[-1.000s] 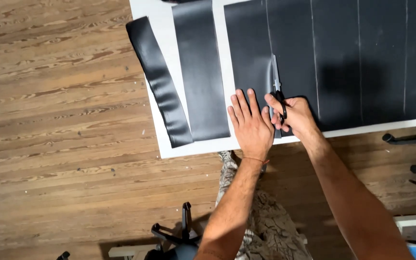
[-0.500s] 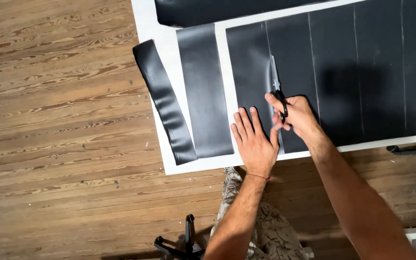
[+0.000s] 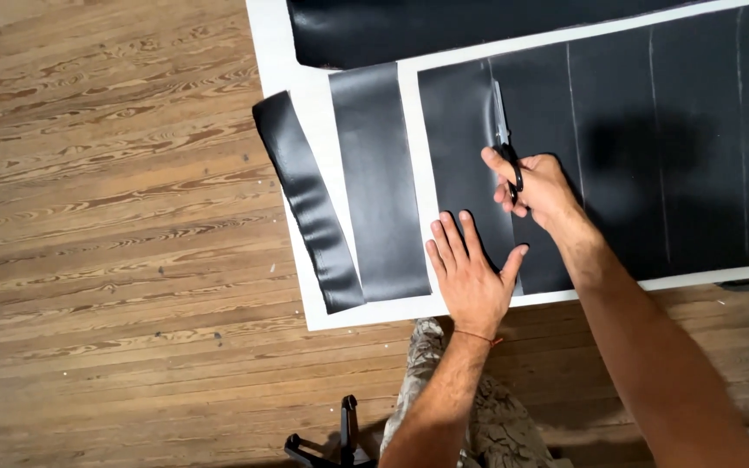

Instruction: Cutting strips of black material along marked lines using scissors

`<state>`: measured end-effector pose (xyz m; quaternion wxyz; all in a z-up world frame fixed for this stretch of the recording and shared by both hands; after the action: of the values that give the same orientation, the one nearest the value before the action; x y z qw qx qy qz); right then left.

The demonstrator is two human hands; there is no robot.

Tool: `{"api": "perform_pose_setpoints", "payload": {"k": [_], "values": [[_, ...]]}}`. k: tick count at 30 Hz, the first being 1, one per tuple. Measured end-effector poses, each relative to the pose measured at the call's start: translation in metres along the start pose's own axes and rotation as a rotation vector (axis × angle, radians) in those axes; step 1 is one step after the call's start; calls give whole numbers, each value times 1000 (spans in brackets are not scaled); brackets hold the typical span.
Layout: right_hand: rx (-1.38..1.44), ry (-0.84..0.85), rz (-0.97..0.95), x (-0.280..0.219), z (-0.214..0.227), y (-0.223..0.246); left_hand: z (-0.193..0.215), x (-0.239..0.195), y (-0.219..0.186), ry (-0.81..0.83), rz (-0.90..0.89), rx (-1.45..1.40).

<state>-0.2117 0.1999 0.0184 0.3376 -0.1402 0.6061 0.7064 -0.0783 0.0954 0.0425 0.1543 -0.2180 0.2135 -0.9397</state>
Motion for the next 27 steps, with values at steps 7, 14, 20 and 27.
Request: {"api": "perform_pose_setpoints", "payload": {"k": [7,14,20,27], "values": [[-13,-8,21,25,-8,12,0,1,-1,-3,-17,13],[-6,19,39,39,-15,26,-1,0,0,-4,-16,-5],[44,57,75,56,-12,12,-1,0,0,1,-12,-17],[45,72,249,-71,85,-23,1,0,-1,87,14,-14]]}}
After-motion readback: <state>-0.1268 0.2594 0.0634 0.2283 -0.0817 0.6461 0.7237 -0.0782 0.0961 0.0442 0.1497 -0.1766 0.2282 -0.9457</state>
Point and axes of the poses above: each hand's wrist, its own x-axis towards the middle knuckle, its own z-axis out of the back of the hand, y = z × x, the point moved 6 cm from there along x, towards the middle knuckle, and after that the axes turned 14 degrees about -y, right-handed, at the moved point
